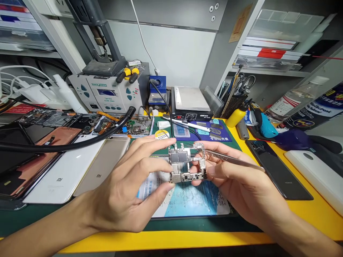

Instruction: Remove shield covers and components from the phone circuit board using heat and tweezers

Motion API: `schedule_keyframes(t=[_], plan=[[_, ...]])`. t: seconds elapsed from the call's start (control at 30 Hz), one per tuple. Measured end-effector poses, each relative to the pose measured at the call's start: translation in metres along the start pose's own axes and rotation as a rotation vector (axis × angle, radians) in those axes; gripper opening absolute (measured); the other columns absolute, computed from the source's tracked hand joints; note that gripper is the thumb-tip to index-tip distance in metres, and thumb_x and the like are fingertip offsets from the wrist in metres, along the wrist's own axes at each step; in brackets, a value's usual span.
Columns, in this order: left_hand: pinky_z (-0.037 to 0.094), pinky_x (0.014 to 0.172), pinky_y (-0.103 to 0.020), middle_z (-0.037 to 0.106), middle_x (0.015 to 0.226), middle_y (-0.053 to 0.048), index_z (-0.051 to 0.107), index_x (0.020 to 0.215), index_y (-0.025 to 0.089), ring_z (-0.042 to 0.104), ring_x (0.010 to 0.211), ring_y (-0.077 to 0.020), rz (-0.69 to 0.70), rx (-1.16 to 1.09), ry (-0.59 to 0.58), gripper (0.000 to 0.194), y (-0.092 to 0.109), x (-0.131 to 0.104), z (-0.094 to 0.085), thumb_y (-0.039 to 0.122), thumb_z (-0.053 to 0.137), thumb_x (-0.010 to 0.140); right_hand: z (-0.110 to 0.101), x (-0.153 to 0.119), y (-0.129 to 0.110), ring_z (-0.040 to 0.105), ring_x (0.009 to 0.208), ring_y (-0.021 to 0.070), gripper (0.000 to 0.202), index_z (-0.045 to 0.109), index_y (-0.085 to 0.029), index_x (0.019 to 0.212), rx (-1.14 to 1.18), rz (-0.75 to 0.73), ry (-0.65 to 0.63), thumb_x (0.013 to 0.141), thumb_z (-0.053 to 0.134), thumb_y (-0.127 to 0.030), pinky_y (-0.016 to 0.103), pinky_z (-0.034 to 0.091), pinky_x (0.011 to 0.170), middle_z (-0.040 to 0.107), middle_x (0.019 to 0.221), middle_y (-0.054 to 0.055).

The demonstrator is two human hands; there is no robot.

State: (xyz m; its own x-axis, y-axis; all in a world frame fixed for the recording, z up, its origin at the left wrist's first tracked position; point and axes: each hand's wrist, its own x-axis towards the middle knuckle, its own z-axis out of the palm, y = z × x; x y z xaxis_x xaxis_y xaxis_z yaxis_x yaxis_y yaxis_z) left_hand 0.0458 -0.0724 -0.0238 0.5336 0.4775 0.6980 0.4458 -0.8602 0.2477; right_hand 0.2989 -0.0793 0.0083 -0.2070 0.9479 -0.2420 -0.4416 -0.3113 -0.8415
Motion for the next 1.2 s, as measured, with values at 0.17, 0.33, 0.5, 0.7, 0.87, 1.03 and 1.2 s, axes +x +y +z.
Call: schedule_keyframes(t=[0.17, 0.33, 0.5, 0.7, 0.87, 1.03, 1.2], plan=[[0.045, 0.134, -0.039, 0.067, 0.152, -0.02, 0.06, 0.13, 0.013, 0.061, 0.15, -0.0194, -0.012, 0.019, 0.0, 0.036, -0.0001, 0.0009, -0.0013, 0.009, 0.073, 0.097, -0.0007, 0.0004, 0.0008, 0.081, 0.069, 0.0173, 0.029, 0.092, -0.02, 0.1, 0.004, -0.01, -0.001, 0.075, 0.09, -0.006, 0.024, 0.068, 0.069, 0.088, 0.086, 0.008], [0.045, 0.134, -0.038, 0.068, 0.152, -0.02, 0.061, 0.13, 0.012, 0.061, 0.15, -0.0194, -0.023, 0.006, 0.003, 0.035, -0.0002, 0.0005, -0.0005, 0.009, 0.073, 0.097, -0.0002, 0.001, 0.0005, 0.082, 0.073, 0.0196, 0.03, 0.092, -0.02, 0.1, 0.007, -0.008, 0.032, 0.072, 0.094, -0.007, 0.026, 0.07, 0.068, 0.088, 0.087, 0.008], [0.045, 0.135, -0.039, 0.066, 0.154, -0.019, 0.06, 0.131, 0.013, 0.061, 0.15, -0.0193, -0.03, 0.015, 0.014, 0.037, -0.0011, -0.0003, 0.0013, 0.008, 0.074, 0.097, -0.0013, 0.0003, 0.0012, 0.082, 0.075, 0.0178, 0.03, 0.092, -0.02, 0.102, 0.027, -0.019, 0.013, 0.075, 0.095, -0.008, 0.023, 0.069, 0.068, 0.088, 0.088, 0.007], [0.045, 0.134, -0.044, 0.066, 0.154, -0.017, 0.063, 0.128, 0.015, 0.061, 0.15, -0.0214, -0.018, 0.023, 0.025, 0.033, -0.0011, -0.0022, 0.0029, 0.009, 0.073, 0.097, -0.0024, 0.0, 0.0023, 0.082, 0.075, 0.0172, 0.028, 0.091, -0.02, 0.102, 0.014, -0.019, 0.014, 0.077, 0.096, -0.009, 0.023, 0.068, 0.07, 0.088, 0.088, 0.007], [0.047, 0.131, -0.046, 0.065, 0.155, -0.018, 0.065, 0.129, 0.016, 0.061, 0.149, -0.0234, -0.009, 0.024, 0.029, 0.033, -0.0024, -0.0037, 0.0039, 0.009, 0.073, 0.097, -0.0024, -0.0002, 0.0024, 0.081, 0.074, 0.0163, 0.029, 0.091, -0.02, 0.104, -0.002, -0.019, 0.002, 0.077, 0.094, -0.009, 0.022, 0.067, 0.071, 0.087, 0.088, 0.007], [0.048, 0.129, -0.049, 0.063, 0.156, -0.017, 0.07, 0.124, 0.018, 0.061, 0.148, -0.025, 0.013, 0.05, 0.028, 0.027, -0.0024, -0.0044, 0.0034, 0.01, 0.073, 0.098, 0.0, 0.0, 0.0001, 0.08, 0.072, 0.0156, 0.029, 0.09, -0.02, 0.1, -0.009, -0.011, 0.01, 0.074, 0.095, -0.008, 0.021, 0.065, 0.07, 0.087, 0.086, 0.007], [0.047, 0.133, -0.043, 0.067, 0.153, -0.018, 0.064, 0.133, 0.013, 0.062, 0.149, -0.0229, -0.012, 0.017, 0.045, 0.038, -0.0006, -0.0033, 0.0025, 0.01, 0.074, 0.097, 0.0004, 0.0002, 0.0005, 0.079, 0.072, 0.0154, 0.028, 0.089, -0.02, 0.101, -0.015, -0.016, 0.002, 0.076, 0.094, -0.009, 0.021, 0.064, 0.069, 0.087, 0.086, 0.007]])
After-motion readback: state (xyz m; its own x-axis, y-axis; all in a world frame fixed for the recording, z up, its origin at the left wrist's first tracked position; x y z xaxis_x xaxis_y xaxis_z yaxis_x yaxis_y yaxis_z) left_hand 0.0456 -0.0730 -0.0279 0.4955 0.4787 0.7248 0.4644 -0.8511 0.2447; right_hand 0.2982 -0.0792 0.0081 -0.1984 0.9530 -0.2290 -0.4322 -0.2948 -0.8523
